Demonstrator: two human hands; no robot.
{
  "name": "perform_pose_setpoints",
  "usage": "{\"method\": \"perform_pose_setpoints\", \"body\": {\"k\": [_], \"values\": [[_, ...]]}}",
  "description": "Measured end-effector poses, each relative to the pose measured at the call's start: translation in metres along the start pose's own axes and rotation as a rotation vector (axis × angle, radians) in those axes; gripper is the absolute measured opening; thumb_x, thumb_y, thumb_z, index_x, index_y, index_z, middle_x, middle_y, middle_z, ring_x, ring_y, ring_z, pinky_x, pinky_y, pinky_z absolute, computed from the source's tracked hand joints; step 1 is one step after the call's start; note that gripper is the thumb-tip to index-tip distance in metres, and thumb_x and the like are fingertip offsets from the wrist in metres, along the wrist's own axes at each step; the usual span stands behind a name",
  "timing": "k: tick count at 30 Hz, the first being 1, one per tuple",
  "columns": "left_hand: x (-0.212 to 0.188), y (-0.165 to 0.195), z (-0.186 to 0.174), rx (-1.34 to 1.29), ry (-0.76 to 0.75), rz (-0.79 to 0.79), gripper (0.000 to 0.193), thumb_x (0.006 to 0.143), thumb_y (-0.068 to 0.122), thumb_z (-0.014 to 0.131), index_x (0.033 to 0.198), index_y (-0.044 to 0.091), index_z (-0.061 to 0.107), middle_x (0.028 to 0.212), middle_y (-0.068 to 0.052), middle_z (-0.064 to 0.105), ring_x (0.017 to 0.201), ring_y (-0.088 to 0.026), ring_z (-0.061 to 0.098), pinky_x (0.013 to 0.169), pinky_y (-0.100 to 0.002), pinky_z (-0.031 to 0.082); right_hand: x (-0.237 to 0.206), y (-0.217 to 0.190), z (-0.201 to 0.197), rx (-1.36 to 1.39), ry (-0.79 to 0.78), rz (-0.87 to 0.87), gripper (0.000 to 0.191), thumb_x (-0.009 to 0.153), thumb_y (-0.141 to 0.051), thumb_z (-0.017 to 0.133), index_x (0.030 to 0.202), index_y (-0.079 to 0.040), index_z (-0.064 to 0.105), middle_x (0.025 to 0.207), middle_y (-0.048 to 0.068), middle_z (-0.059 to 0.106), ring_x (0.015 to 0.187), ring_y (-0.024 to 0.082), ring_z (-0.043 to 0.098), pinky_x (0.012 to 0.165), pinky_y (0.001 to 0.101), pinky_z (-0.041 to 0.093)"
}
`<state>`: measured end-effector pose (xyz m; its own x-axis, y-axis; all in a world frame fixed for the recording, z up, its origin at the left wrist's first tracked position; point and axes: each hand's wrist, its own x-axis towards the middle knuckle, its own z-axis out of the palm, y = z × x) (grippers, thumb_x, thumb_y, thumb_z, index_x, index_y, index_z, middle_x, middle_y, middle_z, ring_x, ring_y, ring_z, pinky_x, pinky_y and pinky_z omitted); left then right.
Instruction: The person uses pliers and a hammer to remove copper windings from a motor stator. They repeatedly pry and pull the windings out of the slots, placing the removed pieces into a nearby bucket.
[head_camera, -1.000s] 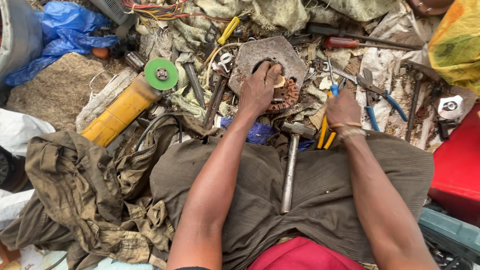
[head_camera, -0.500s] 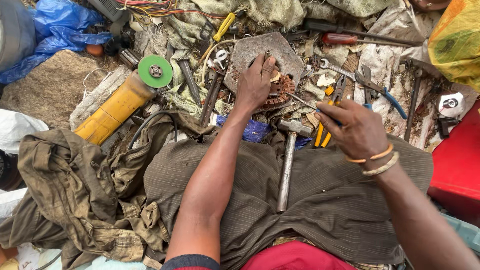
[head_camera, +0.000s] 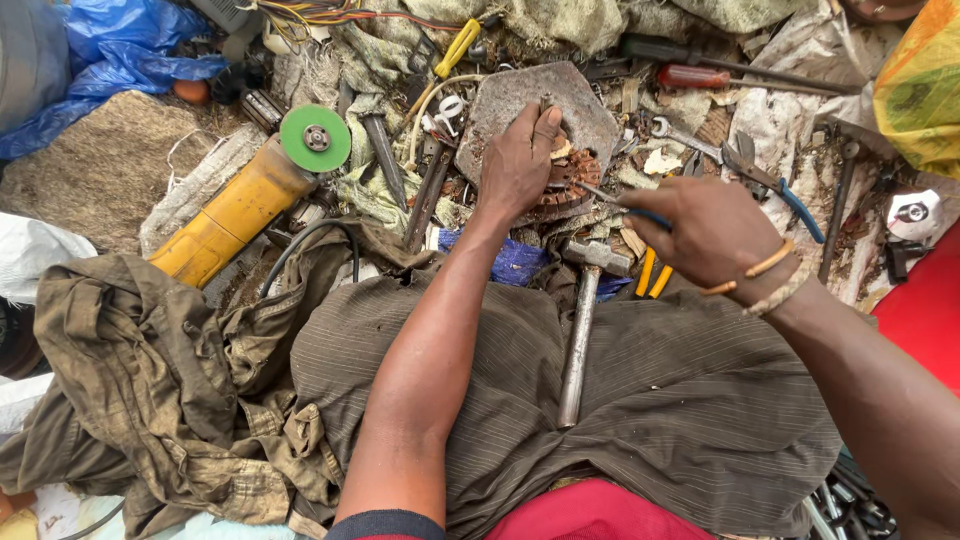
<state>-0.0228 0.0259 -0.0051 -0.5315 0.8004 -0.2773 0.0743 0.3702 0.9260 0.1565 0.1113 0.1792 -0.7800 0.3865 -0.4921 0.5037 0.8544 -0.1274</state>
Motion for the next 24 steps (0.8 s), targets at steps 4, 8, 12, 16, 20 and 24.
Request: {"method": "perform_pose_setpoints", "body": {"k": [4, 8, 12, 16, 20, 24], "values": [[0.002, 0.000, 0.002, 0.000, -0.007, 0.020, 0.060, 0.103, 0.062, 0.028, 0.111, 0.014, 0.063, 0.081, 0.003, 0.075, 0.049, -0.010, 0.069, 0.052, -0.033, 0.053, -0.008, -0.005, 0.028, 0.222, 0.144, 0.087, 0.033, 0.101, -0.037, 0.061, 0.124, -0.018, 0.075, 0.084, 0.010, 0.074, 0.064, 0.020, 0.064, 0.053, 0.0347, 0.052], [-0.001, 0.000, 0.005, 0.139, -0.026, -0.001, 0.056, 0.105, 0.058, 0.026, 0.111, 0.016, 0.063, 0.072, 0.001, 0.070, 0.048, -0.014, 0.054, 0.048, -0.037, 0.046, -0.023, -0.017, 0.060, 0.300, 0.315, 0.196, 0.032, 0.098, -0.040, 0.068, 0.122, -0.021, 0.077, 0.081, 0.007, 0.074, 0.061, 0.021, 0.064, 0.057, 0.0372, 0.050], [-0.008, -0.001, 0.008, 0.204, 0.057, 0.134, 0.054, 0.108, 0.055, 0.029, 0.121, 0.011, 0.059, 0.058, 0.000, 0.062, 0.046, -0.006, 0.054, 0.046, -0.031, 0.043, -0.029, -0.027, 0.074, 0.301, 0.513, 0.079, 0.029, 0.101, -0.035, 0.069, 0.122, -0.017, 0.077, 0.082, 0.009, 0.070, 0.069, 0.023, 0.065, 0.063, 0.0391, 0.051], [-0.012, -0.005, 0.011, 0.154, 0.080, 0.187, 0.053, 0.109, 0.051, 0.024, 0.109, 0.010, 0.057, 0.063, 0.004, 0.056, 0.040, -0.006, 0.043, 0.033, -0.027, 0.033, -0.010, -0.013, 0.057, 0.147, 0.141, 0.110, 0.031, 0.097, -0.032, 0.067, 0.123, -0.018, 0.075, 0.072, 0.013, 0.066, 0.060, 0.030, 0.065, 0.055, 0.0425, 0.053], [-0.017, -0.014, 0.020, 0.271, 0.164, 0.239, 0.044, 0.113, 0.044, 0.032, 0.107, 0.008, 0.058, 0.058, 0.003, 0.049, 0.042, -0.008, 0.038, 0.036, -0.029, 0.031, 0.012, -0.006, 0.020, -0.029, 0.057, -0.096, 0.029, 0.097, -0.032, 0.063, 0.119, -0.019, 0.075, 0.081, 0.012, 0.072, 0.072, 0.031, 0.070, 0.064, 0.0461, 0.056], [-0.027, -0.019, 0.031, 0.445, 0.407, 0.739, 0.034, 0.115, 0.026, 0.025, 0.105, 0.012, 0.054, 0.071, 0.000, 0.051, 0.059, -0.011, 0.046, 0.056, -0.031, 0.042, 0.053, -0.019, -0.026, -0.163, -0.323, -0.019, 0.030, 0.097, -0.035, 0.061, 0.121, -0.024, 0.075, 0.093, 0.007, 0.077, 0.075, 0.025, 0.075, 0.074, 0.0433, 0.061]]}}
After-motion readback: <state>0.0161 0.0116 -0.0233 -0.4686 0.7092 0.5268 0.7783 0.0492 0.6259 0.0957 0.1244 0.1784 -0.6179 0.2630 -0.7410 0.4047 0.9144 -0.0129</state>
